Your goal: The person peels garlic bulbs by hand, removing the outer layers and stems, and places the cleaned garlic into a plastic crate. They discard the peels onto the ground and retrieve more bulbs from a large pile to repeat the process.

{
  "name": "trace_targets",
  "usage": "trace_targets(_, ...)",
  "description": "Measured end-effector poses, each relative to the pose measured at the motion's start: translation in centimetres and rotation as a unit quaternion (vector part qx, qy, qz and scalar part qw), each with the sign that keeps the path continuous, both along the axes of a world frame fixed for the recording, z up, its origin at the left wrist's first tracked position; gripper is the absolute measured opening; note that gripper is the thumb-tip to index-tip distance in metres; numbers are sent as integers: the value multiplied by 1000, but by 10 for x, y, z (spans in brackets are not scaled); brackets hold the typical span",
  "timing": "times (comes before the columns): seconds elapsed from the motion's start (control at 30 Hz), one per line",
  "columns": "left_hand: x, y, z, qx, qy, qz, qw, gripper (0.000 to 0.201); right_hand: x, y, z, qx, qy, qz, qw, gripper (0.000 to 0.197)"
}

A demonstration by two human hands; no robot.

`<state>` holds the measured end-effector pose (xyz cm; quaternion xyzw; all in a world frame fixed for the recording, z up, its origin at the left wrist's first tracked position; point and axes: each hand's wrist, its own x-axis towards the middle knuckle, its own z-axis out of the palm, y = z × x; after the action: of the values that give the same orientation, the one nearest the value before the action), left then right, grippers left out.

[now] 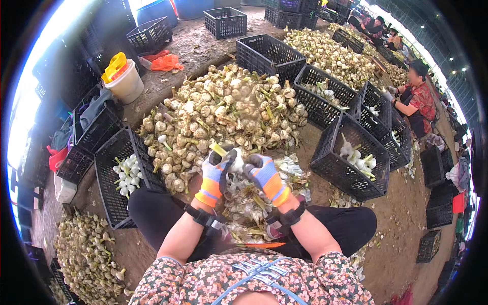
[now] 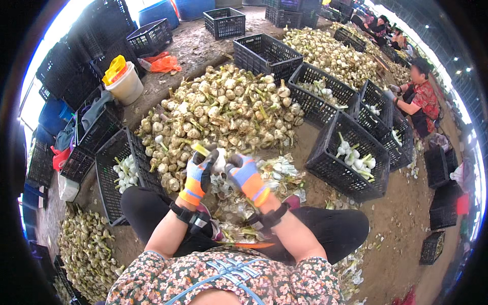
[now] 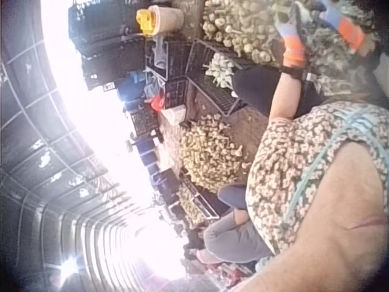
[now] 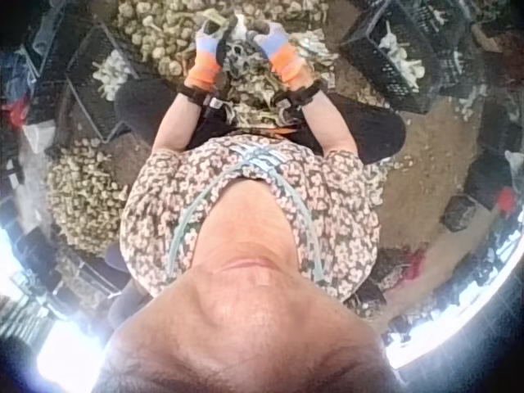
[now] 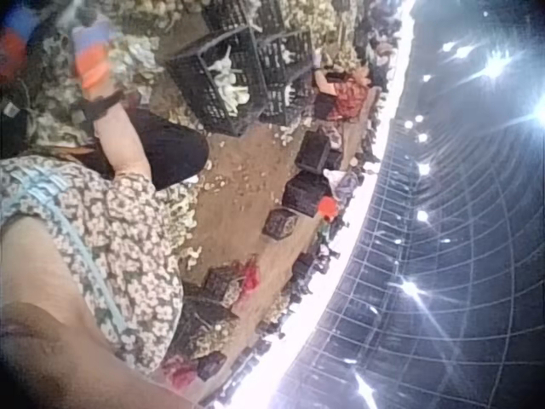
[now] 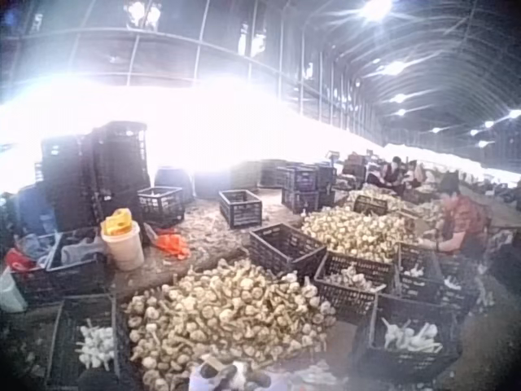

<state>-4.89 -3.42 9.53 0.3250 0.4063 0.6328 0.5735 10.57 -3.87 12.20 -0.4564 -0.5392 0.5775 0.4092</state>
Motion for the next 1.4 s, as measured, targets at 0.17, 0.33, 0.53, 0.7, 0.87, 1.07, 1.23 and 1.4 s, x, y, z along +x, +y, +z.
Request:
trace_targets(0.17,0,2,24,46,9,13,999,29,11,14,-22,207,-279,-162,923,18)
trace_targets(0.33,-23,0,27,133,-58,-127,981,46,47,36,-59,98,-423,-123,892,38)
trace_targets(0.53,-17,7,55,67,-438,-90,892,56,68,19,-105,-12,-461,121,879,39)
trace_targets(0.7,-19,10,42,49,-436,-85,894,53,1,6,10,-133,153,-55,978,29)
trace_targets(0.87,1,18,20,25,-217,-108,970,63,-2,4,43,-54,162,-1,985,31)
trace_targets(1.07,3,8,5,16,-127,-51,990,55,2,11,21,-26,165,-36,985,21)
trace_targets(1.23,-13,16,21,16,-391,-85,916,55,19,16,-56,231,-256,-84,935,21)
trace_targets(1.4,-15,21,15,100,-232,6,967,56,11,16,-33,-89,84,-6,992,26)
